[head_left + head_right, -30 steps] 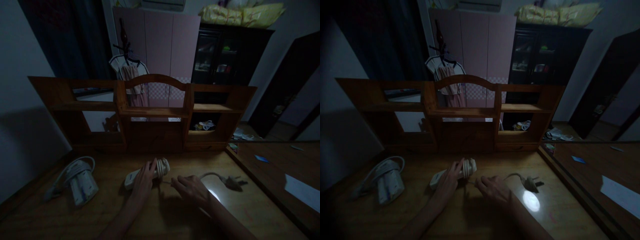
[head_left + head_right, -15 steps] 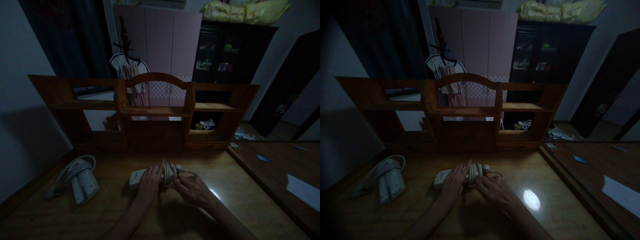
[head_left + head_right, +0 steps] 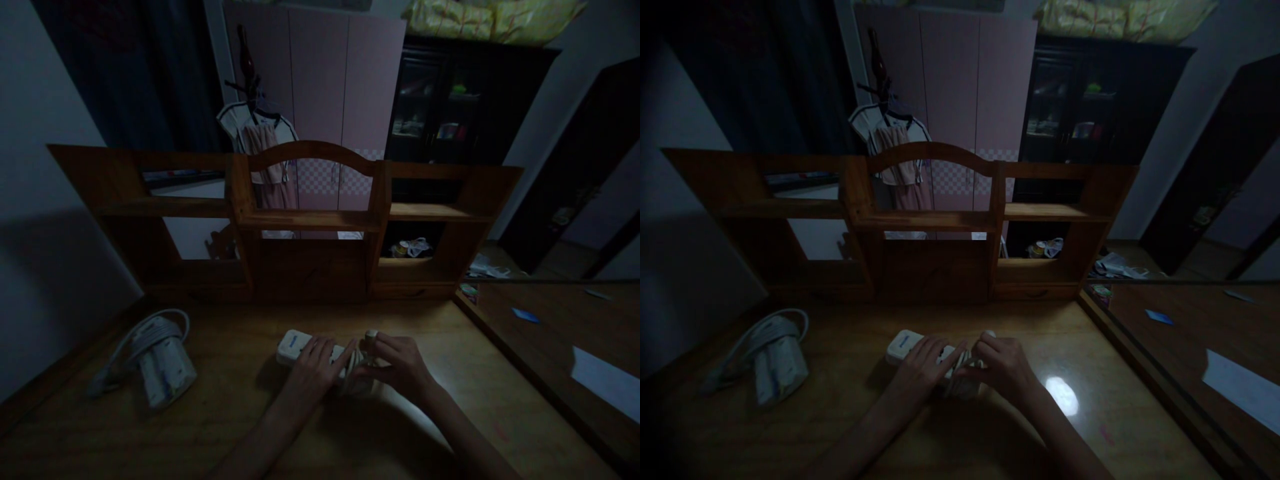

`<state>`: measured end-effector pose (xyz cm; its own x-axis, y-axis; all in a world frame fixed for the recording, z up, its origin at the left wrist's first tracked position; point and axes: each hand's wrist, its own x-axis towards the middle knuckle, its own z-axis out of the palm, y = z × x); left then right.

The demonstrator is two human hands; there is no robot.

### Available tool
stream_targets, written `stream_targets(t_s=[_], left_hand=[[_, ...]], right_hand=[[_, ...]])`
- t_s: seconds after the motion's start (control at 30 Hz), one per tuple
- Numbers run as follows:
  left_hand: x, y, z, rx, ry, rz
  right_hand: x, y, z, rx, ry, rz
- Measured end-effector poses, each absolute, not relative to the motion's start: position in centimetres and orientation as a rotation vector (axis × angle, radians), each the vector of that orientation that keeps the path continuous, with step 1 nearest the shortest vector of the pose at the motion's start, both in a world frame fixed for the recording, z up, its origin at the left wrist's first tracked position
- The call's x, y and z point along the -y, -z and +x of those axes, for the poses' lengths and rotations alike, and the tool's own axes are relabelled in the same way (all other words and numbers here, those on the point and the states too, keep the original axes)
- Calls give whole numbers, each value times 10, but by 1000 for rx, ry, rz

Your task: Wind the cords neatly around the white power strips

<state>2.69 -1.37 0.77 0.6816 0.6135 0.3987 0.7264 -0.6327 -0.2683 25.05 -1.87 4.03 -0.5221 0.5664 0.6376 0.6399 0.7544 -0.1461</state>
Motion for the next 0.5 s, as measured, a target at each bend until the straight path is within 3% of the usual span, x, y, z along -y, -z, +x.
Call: stream_targets(t_s=[0.5], left_hand=[[22,-7,34,1052,402,-2610]], right_hand=[[14,-39,249,2145,-83,-883]])
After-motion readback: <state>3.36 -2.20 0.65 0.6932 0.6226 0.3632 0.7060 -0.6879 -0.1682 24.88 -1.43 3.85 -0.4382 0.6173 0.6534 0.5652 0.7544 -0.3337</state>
